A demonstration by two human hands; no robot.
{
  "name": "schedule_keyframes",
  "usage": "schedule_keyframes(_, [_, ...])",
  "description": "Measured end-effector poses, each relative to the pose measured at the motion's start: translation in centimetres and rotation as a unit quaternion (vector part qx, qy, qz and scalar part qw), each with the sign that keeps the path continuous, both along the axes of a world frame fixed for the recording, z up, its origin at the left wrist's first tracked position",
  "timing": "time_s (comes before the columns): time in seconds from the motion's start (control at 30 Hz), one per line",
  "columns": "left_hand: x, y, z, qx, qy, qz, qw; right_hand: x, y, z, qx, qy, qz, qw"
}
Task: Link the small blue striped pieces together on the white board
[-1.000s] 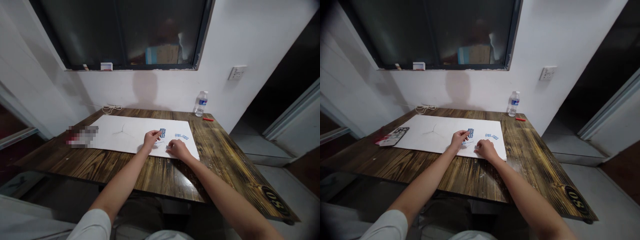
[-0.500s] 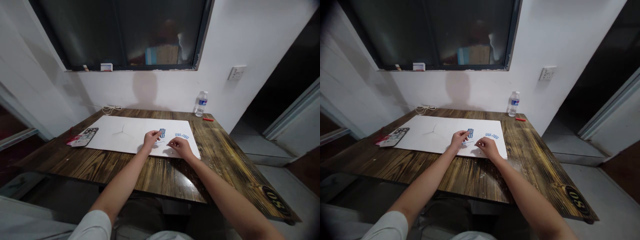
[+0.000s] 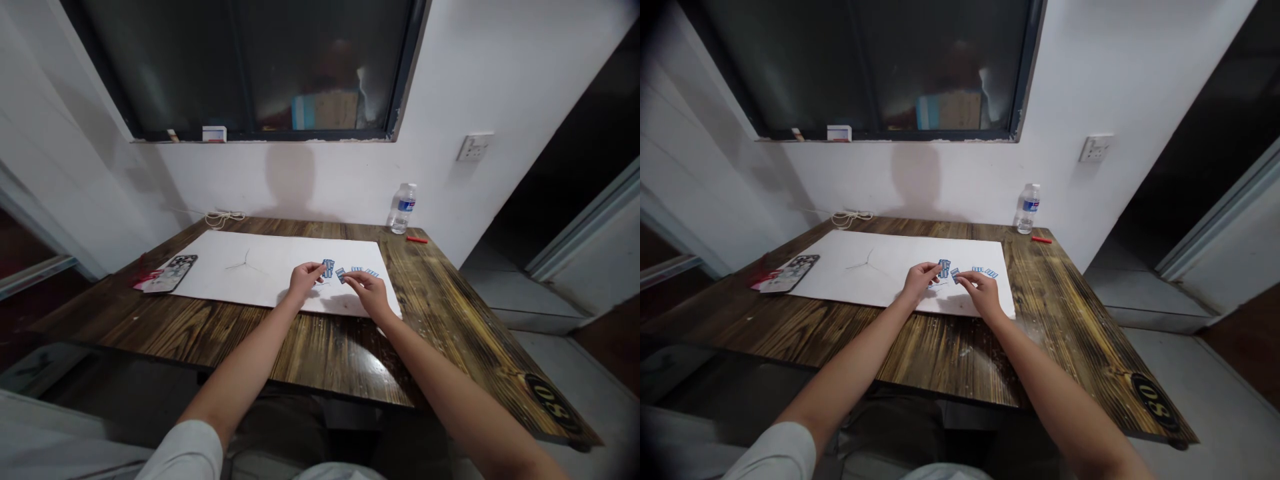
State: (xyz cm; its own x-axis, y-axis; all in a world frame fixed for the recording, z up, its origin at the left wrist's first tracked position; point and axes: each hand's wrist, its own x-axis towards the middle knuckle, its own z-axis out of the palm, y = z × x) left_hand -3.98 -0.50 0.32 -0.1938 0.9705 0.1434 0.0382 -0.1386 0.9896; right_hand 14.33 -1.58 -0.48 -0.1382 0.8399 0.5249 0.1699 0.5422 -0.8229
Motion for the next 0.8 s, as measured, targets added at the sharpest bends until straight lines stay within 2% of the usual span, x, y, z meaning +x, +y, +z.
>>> schedule_keyframes(0.23, [0.38, -0.2, -0.14, 0.015, 0.022, -0.034, 0.999, -0.09, 0.4, -0.35, -0.044, 0.04, 0.014, 0.998])
schedule_keyframes(0.37, [0.44, -0.33, -0.08, 0.019, 0.045, -0.047, 0.998, 0.04, 0.39, -0.23, -0.007, -0.011, -0.024, 1.0])
schedule_keyframes(0.5, [0.44, -0.29, -0.18, 0.017, 0.063, -0.061, 0.996, 0.07, 0.4, -0.16, 0.025, -0.024, -0.031, 0.999])
schedule_keyframes(0.7, [0.5, -0.31, -0.2, 0.015, 0.071, -0.075, 0.995, -0.31, 0.68, -0.64, -0.073, 0.064, 0.043, 0.994])
schedule_keyframes(0.8, [0.58, -0.46, 0.02, 0.012, 0.07, -0.083, 0.994, -0.52, 0.58, -0.7, -0.098, 0.064, 0.047, 0.992])
